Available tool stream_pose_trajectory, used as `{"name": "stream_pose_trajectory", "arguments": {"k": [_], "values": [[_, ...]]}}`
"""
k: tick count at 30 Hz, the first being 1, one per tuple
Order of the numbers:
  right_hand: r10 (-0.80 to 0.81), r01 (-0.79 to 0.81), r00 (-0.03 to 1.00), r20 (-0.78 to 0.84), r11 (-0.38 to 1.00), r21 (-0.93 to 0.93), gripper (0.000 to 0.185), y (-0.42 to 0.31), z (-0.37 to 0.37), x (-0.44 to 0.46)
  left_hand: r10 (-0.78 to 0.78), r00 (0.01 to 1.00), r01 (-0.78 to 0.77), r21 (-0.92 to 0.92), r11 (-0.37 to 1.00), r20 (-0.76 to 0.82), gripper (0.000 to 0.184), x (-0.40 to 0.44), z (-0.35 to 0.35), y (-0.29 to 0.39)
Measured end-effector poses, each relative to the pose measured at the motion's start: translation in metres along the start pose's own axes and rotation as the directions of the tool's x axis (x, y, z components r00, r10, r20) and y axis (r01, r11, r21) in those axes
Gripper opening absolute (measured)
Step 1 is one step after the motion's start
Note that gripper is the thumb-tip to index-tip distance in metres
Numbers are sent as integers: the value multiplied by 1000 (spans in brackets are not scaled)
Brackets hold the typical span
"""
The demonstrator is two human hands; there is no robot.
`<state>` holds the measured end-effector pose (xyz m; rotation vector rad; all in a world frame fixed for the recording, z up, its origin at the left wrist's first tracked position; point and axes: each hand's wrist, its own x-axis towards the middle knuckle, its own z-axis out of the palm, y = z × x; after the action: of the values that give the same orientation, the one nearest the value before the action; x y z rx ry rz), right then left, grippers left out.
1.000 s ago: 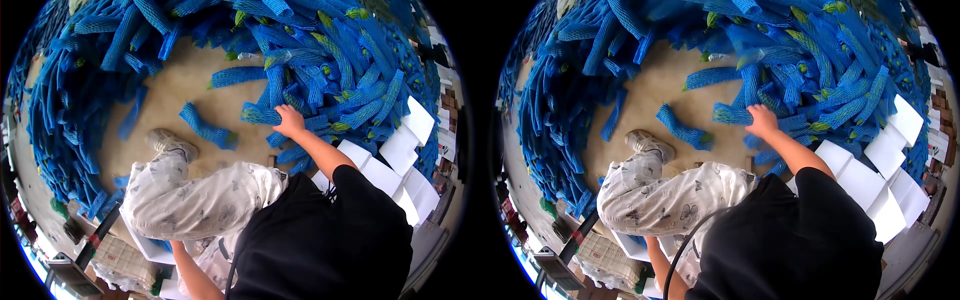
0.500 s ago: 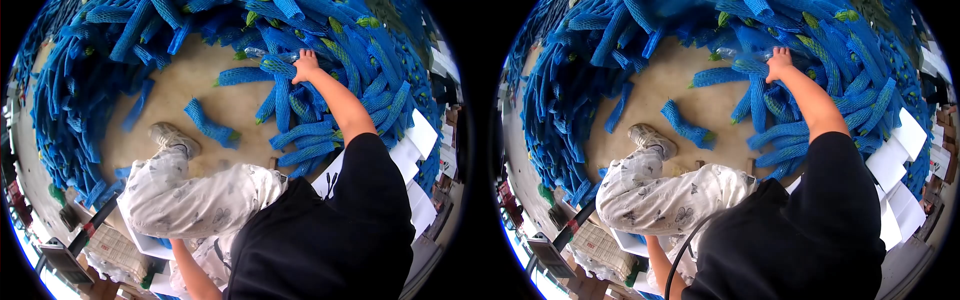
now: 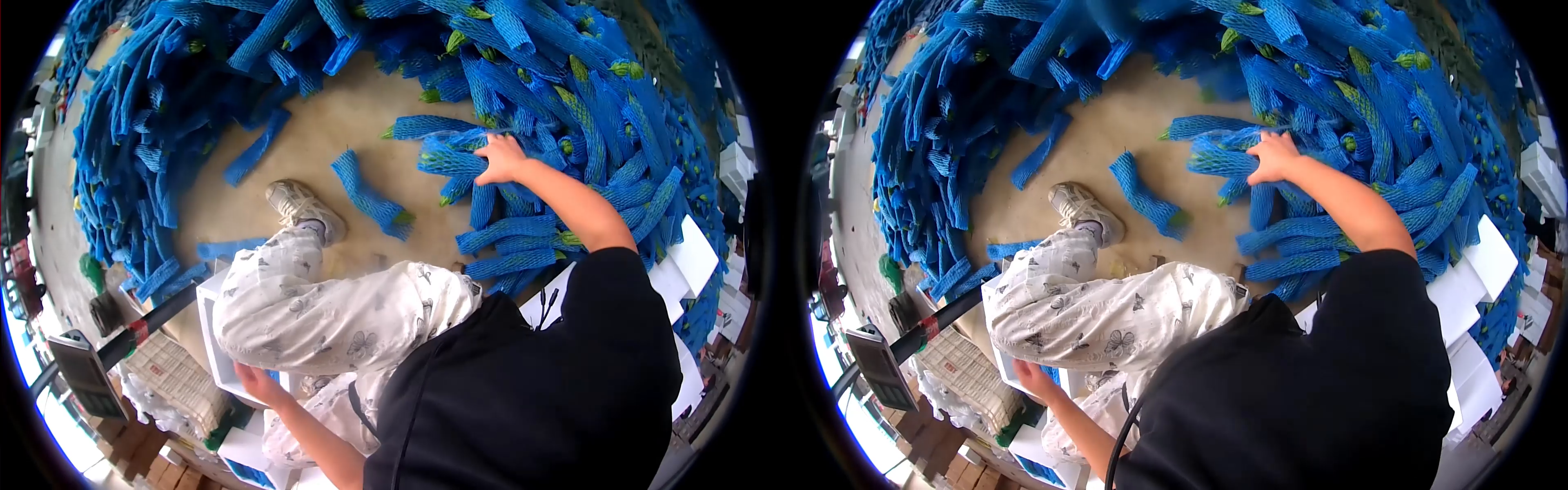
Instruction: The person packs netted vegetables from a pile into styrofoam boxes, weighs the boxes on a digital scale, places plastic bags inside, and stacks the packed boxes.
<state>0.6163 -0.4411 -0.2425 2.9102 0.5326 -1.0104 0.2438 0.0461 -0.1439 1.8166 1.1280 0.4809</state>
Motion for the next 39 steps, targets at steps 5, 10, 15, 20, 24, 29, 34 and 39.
{"name": "stream_pose_trajectory", "arguments": {"k": [5,10,15,20,24,29,34,39], "values": [[-193,348,934,-300,310,885,49,-93,-66,-70,533,845,-531,39,846,-44,60,-49,37,136],[-560,635,590,-582,-125,763,71,-257,-125,-125,285,638,-138,-258,956,715,119,-57,117,173],[-678,588,363,-639,-365,722,77,-279,-142,-147,290,790,306,-757,577,541,94,-63,85,159],[140,324,701,-699,811,487,49,-75,-17,-6,349,879,191,-910,368,326,93,-68,26,147],[177,-286,744,-644,956,-67,41,93,90,38,200,978,-88,-749,657,61,84,-71,-31,117],[399,-238,679,-616,914,329,23,107,86,31,-297,950,210,-509,835,-94,77,-61,-111,68],[302,-110,626,-719,947,302,22,115,89,23,17,981,40,289,956,-193,97,-28,-120,61],[447,-66,676,-586,829,555,32,174,53,-26,-94,996,54,869,492,-9,111,28,-98,-15]]}}
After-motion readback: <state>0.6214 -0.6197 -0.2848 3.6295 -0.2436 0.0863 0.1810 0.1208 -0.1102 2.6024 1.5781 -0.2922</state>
